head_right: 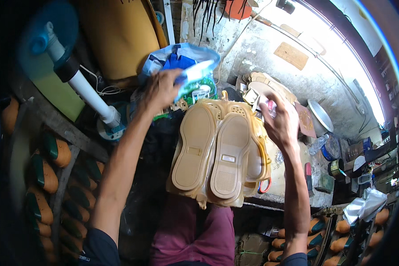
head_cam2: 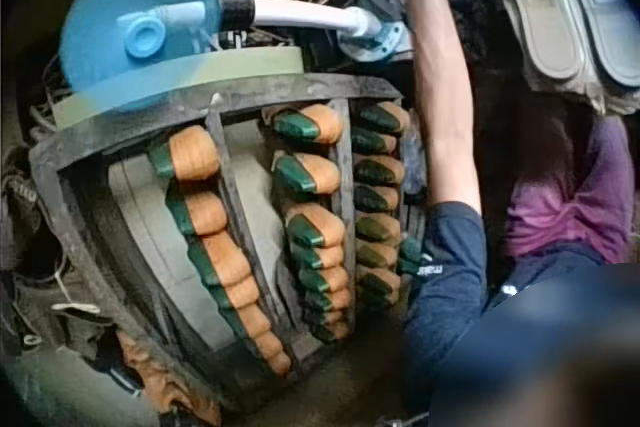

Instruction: The person unpacks beige shoe soles from a plastic bag, then uses scissors to trim excess material from the edges of the soles. The trimmed soles are placed on a nearby stack.

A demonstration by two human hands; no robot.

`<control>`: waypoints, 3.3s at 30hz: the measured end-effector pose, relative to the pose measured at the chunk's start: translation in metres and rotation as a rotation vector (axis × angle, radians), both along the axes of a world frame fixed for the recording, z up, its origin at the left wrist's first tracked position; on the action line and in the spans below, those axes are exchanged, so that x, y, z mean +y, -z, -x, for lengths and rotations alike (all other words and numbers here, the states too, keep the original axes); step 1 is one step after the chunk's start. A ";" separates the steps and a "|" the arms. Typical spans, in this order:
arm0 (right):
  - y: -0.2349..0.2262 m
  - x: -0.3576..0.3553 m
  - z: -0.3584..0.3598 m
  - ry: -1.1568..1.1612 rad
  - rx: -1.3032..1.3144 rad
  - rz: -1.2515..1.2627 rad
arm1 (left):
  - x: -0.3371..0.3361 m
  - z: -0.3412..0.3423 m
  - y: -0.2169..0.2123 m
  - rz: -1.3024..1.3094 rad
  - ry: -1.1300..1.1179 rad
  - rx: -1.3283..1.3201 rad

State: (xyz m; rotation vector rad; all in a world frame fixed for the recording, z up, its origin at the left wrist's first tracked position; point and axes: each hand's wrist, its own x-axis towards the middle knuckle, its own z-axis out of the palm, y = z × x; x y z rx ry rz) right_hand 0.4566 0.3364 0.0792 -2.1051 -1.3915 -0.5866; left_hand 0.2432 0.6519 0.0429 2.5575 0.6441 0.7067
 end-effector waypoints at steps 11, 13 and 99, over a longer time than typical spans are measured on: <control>0.022 0.248 0.017 -0.383 0.036 0.512 | -0.085 0.049 0.036 -0.168 0.189 -0.091; 0.035 0.246 0.005 -0.262 0.044 0.491 | -0.078 0.050 0.022 0.034 0.174 -0.078; 0.005 0.177 0.052 -0.342 0.878 -0.320 | 0.050 0.046 0.052 -0.070 -0.457 -0.562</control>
